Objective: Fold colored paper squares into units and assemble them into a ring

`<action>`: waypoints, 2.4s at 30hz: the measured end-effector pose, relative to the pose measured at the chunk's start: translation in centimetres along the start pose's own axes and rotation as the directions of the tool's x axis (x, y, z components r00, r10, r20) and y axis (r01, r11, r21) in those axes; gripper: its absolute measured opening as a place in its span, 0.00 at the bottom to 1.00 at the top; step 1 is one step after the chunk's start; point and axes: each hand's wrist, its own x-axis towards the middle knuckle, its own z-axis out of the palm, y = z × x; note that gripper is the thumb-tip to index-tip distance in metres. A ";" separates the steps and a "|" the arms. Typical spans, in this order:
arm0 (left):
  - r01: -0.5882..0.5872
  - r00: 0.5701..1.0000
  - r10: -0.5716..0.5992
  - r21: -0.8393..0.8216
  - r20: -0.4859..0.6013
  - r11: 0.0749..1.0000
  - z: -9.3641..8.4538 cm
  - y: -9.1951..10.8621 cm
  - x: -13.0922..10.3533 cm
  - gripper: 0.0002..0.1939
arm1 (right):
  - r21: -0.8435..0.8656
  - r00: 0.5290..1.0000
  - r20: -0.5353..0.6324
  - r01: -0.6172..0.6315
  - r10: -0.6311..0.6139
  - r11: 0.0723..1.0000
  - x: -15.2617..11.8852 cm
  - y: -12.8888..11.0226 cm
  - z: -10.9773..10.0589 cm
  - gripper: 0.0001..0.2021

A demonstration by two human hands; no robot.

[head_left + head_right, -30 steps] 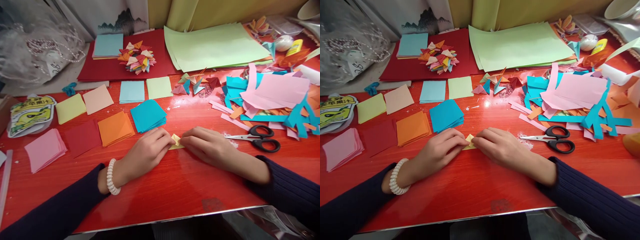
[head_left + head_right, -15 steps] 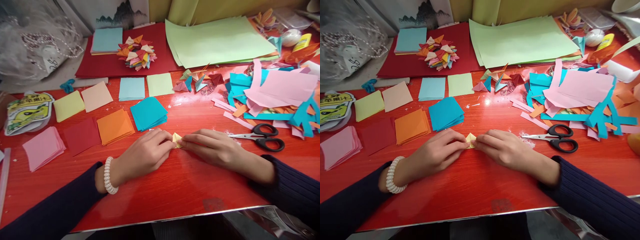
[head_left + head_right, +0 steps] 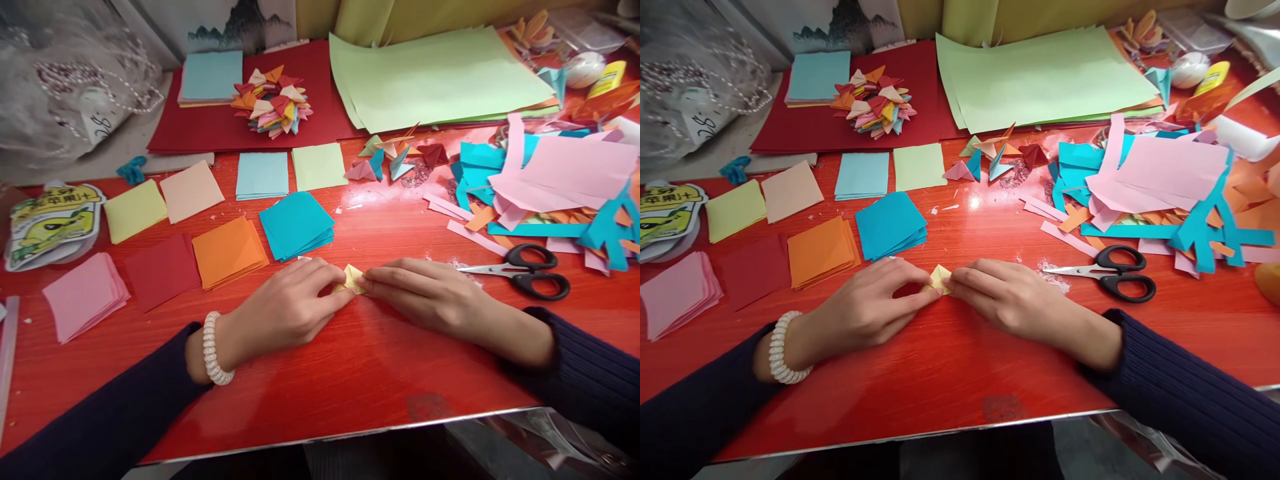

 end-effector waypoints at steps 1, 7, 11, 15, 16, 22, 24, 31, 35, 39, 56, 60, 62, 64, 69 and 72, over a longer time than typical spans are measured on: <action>-0.013 1.000 0.013 0.032 -0.005 0.999 0.0 0.0 0.0 0.10 | 0.016 1.000 0.003 -0.017 0.017 1.000 0.1 -0.1 0.0 0.10; -0.168 0.986 0.169 0.198 0.008 0.966 -0.1 -0.3 -0.1 0.12 | -0.011 0.999 -0.011 -0.043 0.043 0.999 0.3 -0.4 0.7 0.08; -0.215 0.975 0.220 0.298 0.018 0.930 -0.4 -0.1 -0.2 0.11 | -0.162 0.999 -0.023 -0.033 0.030 0.986 0.2 -0.7 0.9 0.08; -0.218 0.975 0.223 0.341 0.027 0.914 -0.8 0.5 -0.3 0.12 | -0.226 0.997 -0.031 -0.078 0.073 0.971 0.0 -1.0 0.8 0.09; -0.211 0.976 0.215 0.349 0.028 0.913 -0.8 0.6 -0.3 0.12 | -0.234 0.996 -0.036 -0.085 0.079 0.969 -0.1 -1.0 0.8 0.10; -0.173 0.985 0.164 0.360 0.055 0.917 -0.6 1.4 -1.1 0.15 | -0.248 0.991 -0.056 -0.129 0.118 0.960 -0.7 -0.3 0.6 0.05; -0.131 0.991 0.123 0.317 0.043 0.939 -0.3 1.3 -1.2 0.15 | -0.249 0.978 -0.129 -0.192 0.164 0.949 -0.6 -0.2 0.3 0.05; 0.150 0.989 -0.148 0.222 -0.026 0.963 0.6 1.0 0.8 0.14 | -0.033 0.985 -0.040 -0.167 0.166 0.985 0.4 -0.7 0.7 0.08; 0.287 0.953 -0.298 0.173 0.046 0.942 0.3 1.4 1.8 0.13 | 0.154 0.946 -0.026 -0.315 0.323 0.936 0.2 -0.5 1.0 0.09; 0.405 0.910 -0.398 -0.045 0.117 0.913 -0.5 1.3 2.4 0.06 | 0.426 0.841 -0.003 -0.489 0.541 0.761 0.6 -0.3 0.4 0.15; 0.473 0.870 -0.432 -0.155 0.236 0.868 -0.8 2.3 1.9 0.07 | 0.397 0.879 0.133 -0.470 0.458 0.788 0.5 -0.8 0.9 0.19; 0.538 0.824 -0.553 -0.473 0.121 0.698 -0.7 1.8 2.5 0.05 | 0.657 0.813 0.207 -0.528 0.544 0.538 0.9 -0.9 0.0 0.13; 0.505 0.775 -0.630 -0.651 0.052 0.567 -0.4 1.6 2.9 0.07 | 0.712 0.791 0.315 -0.562 0.525 0.420 1.1 -1.0 -0.4 0.10; 0.459 0.741 -0.670 -0.760 0.042 0.460 -0.2 1.6 3.2 0.09 | 0.729 0.751 0.418 -0.613 0.511 0.304 1.2 -1.2 -0.7 0.09; 0.389 0.723 -0.689 -0.847 0.037 0.363 0.1 2.0 3.4 0.11 | 0.807 0.695 0.526 -0.590 0.490 -0.029 1.6 -1.7 -0.8 0.09; 0.370 0.753 -0.659 -0.830 0.005 0.417 -0.1 2.1 3.4 0.05 | 0.831 0.701 0.509 -0.551 0.500 -0.073 1.7 -1.9 -0.9 0.09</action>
